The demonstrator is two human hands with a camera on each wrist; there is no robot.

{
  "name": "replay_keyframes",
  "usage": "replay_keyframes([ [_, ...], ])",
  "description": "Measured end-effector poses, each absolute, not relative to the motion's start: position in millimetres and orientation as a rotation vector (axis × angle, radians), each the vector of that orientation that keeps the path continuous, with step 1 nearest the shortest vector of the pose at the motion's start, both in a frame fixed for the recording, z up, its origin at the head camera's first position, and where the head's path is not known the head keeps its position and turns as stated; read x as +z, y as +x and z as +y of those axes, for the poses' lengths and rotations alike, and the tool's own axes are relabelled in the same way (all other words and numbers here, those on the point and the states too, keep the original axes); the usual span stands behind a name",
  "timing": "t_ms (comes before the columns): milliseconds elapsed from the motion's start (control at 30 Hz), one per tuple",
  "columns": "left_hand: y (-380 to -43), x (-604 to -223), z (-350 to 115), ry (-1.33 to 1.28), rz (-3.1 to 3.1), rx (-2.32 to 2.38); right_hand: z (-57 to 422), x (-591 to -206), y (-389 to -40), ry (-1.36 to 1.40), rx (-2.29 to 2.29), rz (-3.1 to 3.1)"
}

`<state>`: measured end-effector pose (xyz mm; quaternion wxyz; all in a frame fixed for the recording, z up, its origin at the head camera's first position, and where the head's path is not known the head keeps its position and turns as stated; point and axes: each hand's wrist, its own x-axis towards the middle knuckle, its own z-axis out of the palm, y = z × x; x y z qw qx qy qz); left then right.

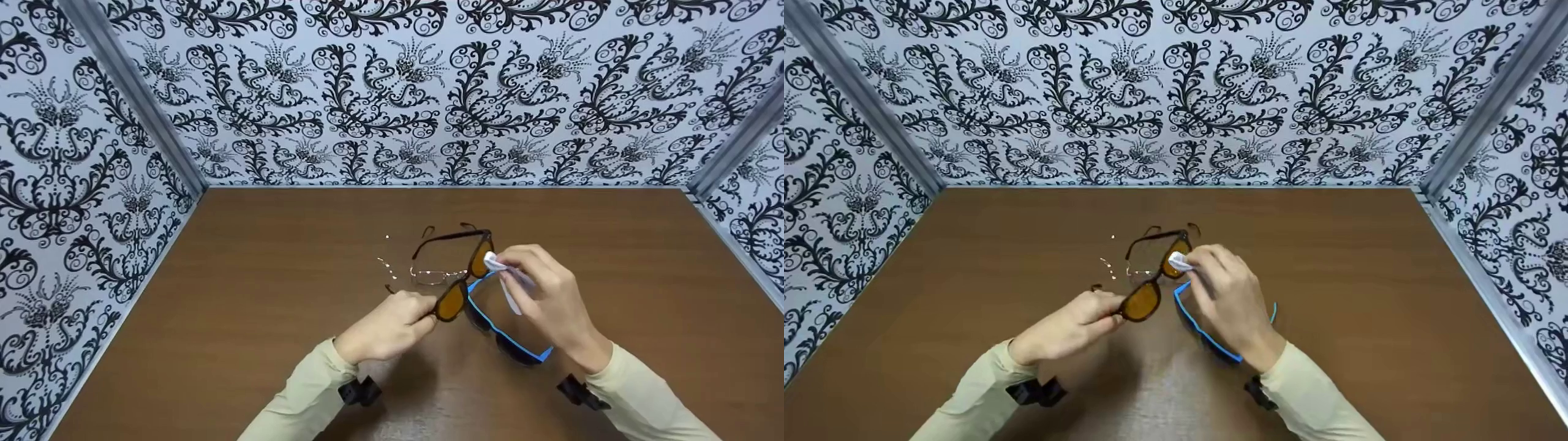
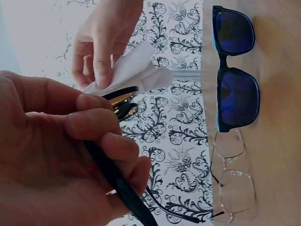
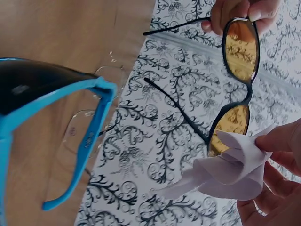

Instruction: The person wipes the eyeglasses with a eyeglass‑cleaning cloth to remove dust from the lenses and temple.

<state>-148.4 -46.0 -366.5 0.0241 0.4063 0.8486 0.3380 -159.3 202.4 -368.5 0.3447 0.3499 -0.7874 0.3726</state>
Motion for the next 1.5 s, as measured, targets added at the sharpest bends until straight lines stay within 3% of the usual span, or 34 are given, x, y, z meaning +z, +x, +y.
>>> replay_keyframes([
  [400, -144, -367, -35, 1.356, 2.756, 0.731, 159, -370, -142, 0.953, 0.692, -2.058],
  [667, -144, -365, -33, 1.355, 2.793, 0.859, 143, -369, -130, 0.97, 0.62, -2.02],
  [1000, -143, -362, -32, 1.332, 2.799, 0.82, 167, -357, -156, 0.903, 0.472, -2.076],
  [1500, -141, -364, -36, 1.406, 2.685, 0.878, 210, -355, -191, 0.699, 0.636, -2.117],
])
